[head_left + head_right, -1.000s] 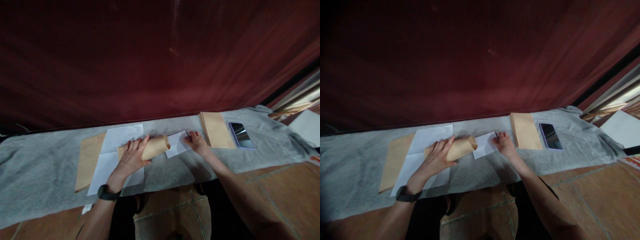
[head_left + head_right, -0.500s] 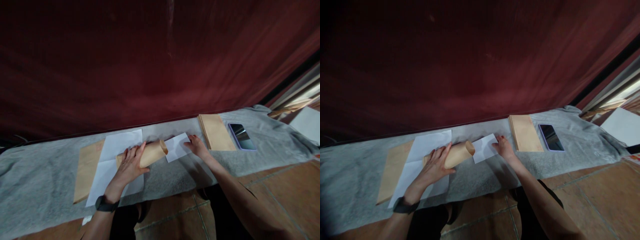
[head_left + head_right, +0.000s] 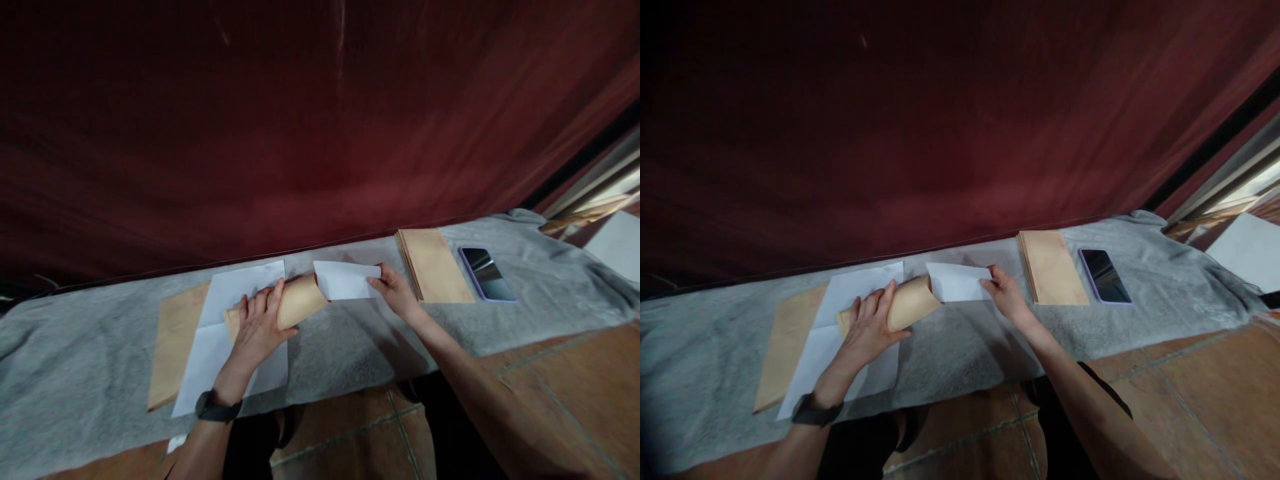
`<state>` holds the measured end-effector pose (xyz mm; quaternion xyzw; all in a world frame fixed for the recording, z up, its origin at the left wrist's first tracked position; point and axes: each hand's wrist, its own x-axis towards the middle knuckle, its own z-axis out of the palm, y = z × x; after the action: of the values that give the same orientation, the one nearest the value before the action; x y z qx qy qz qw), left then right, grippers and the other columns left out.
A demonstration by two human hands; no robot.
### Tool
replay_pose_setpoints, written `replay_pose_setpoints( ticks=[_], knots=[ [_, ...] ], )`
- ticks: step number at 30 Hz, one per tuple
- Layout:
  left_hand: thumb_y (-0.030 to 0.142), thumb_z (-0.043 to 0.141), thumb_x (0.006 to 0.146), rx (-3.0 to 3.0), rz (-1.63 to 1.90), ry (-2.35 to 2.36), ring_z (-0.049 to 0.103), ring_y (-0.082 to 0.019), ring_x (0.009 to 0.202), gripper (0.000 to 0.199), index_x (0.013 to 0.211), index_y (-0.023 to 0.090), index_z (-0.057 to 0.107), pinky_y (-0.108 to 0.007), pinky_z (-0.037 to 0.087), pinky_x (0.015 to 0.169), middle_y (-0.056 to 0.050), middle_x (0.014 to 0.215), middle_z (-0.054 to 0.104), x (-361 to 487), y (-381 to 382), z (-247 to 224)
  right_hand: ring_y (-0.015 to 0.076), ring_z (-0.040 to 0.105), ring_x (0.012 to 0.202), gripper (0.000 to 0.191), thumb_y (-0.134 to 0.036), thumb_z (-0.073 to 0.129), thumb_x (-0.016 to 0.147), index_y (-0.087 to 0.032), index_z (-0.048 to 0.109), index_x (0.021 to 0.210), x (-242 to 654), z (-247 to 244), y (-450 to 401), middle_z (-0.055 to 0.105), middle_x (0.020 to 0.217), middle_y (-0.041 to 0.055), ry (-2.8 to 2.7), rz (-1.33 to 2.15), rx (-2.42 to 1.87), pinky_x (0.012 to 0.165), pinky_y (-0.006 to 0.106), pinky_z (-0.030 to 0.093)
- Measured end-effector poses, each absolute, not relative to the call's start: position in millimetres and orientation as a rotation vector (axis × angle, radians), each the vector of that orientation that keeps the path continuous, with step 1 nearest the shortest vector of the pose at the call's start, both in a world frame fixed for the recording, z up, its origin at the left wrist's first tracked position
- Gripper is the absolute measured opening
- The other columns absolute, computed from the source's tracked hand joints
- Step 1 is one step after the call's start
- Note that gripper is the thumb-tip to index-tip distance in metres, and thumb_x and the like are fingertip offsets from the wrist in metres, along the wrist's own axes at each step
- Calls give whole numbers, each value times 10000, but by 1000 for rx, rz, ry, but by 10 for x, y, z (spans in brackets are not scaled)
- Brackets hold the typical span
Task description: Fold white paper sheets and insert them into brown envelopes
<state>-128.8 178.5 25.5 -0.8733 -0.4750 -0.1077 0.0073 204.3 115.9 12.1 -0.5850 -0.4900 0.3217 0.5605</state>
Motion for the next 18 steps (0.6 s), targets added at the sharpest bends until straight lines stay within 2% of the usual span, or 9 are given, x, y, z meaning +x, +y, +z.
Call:
replay_pose_setpoints(
  ticks=[4, 10, 15, 18],
  knots=[
    [406, 805, 737, -2670, -336, -1482, 454, -396, 1329, 1154, 1632, 213, 101, -665, 189, 1179, -180, 1392, 500, -1266, 1788, 267, 176, 595, 689, 173, -391, 581, 860, -229, 638, 880, 2124, 182, 1131, 654, 762, 3, -1350, 645, -1521, 654, 283, 455],
    [399, 783, 771, -2654, -366, -1448, 448, -411, 1341, 1128, 1633, 192, 85, -691, 191, 1170, -208, 1412, 497, -1243, 1794, 286, 173, 562, 671, 157, -390, 595, 803, -234, 610, 808, 2231, 242, 1169, 606, 694, -16, -1350, 788, -1559, 620, 271, 434],
    [406, 772, 801, -2689, -407, -1321, 400, -409, 1397, 1046, 1626, 199, 163, -696, 124, 1193, -217, 1450, 471, -1199, 1789, 314, 158, 537, 629, 225, -450, 625, 762, -230, 575, 764, 2223, 143, 1191, 584, 664, -28, -1258, 915, -1499, 590, 263, 429],
    [454, 766, 809, -2706, -478, -1297, 374, -417, 1420, 1032, 1624, 196, 187, -693, 116, 1198, -222, 1475, 449, -1147, 1781, 320, 164, 549, 649, 285, -502, 598, 795, -219, 618, 821, 2179, 79, 1198, 620, 706, -10, -1204, 923, -1492, 594, 266, 439]
  ],
)
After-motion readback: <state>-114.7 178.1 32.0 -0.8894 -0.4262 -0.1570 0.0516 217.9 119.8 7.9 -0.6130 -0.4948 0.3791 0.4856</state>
